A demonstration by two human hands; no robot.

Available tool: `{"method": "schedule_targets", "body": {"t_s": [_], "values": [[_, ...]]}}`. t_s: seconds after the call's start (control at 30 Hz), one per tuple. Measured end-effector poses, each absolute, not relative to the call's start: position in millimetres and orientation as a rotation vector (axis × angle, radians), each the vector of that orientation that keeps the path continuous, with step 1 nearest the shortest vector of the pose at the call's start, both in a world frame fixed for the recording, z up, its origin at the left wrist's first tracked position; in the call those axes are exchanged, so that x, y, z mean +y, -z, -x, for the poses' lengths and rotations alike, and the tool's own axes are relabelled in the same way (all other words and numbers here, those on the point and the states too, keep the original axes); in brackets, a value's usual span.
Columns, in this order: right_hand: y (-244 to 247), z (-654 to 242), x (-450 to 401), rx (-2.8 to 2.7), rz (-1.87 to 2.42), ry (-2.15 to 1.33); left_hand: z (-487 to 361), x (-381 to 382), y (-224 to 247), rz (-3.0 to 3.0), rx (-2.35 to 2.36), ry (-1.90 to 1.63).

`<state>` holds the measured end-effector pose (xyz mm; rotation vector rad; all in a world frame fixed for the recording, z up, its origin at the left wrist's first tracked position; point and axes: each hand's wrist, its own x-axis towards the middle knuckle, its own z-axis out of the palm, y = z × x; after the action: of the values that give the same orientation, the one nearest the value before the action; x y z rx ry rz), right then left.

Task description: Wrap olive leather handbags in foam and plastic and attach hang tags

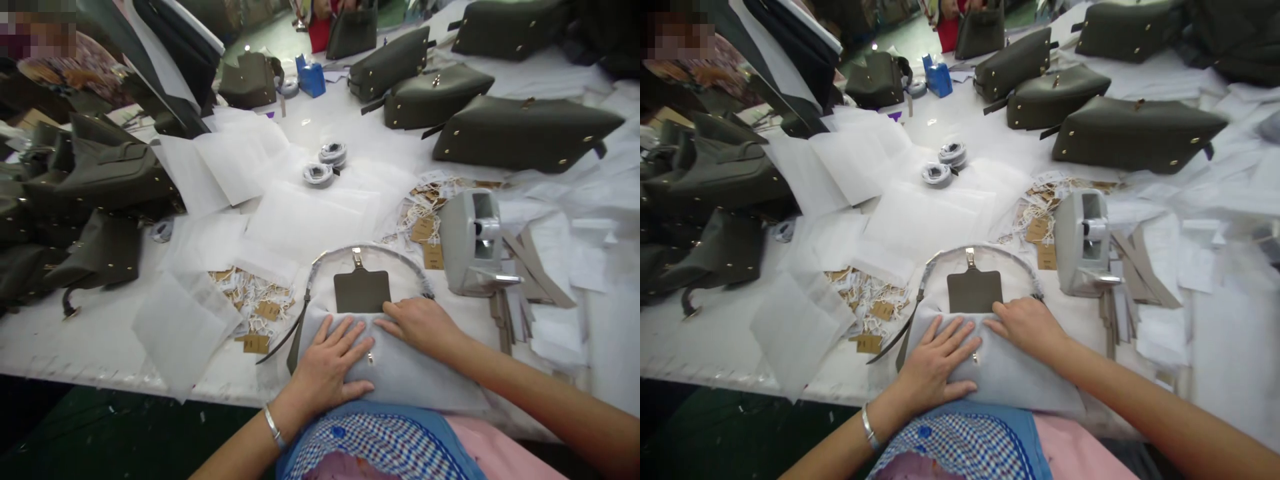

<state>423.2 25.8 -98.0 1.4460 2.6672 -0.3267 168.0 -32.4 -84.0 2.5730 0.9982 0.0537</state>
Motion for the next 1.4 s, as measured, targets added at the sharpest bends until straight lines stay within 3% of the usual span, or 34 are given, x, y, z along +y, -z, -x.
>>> {"method": "schedule_targets", "body": {"t_s": [0.17, 0.4, 0.63, 0.77, 0.97, 1.2, 1.4], "values": [[85, -423, 33, 2.692, -1.474, 0.407, -168, -35, 95, -2.631, 1.002, -0.069], [80, -393, 88, 2.787, -2.025, 0.806, -167, -35, 100, -2.622, 0.999, -0.145], [64, -394, 57, 2.924, -1.993, 1.063, -165, -33, 103, -2.612, 0.995, -0.238], [57, -415, 1, 3.146, -1.552, 1.242, -167, -33, 102, -2.590, 0.989, -0.327], [81, -428, -29, 3.209, -1.036, 1.033, -168, -37, 103, -2.559, 0.999, -0.505], [103, -429, -30, 3.173, -1.030, 0.935, -157, -50, 111, -2.729, 0.802, -0.788], [100, -423, -31, 3.131, -1.034, 0.755, -160, -51, 115, -2.738, 0.516, -0.693]]}}
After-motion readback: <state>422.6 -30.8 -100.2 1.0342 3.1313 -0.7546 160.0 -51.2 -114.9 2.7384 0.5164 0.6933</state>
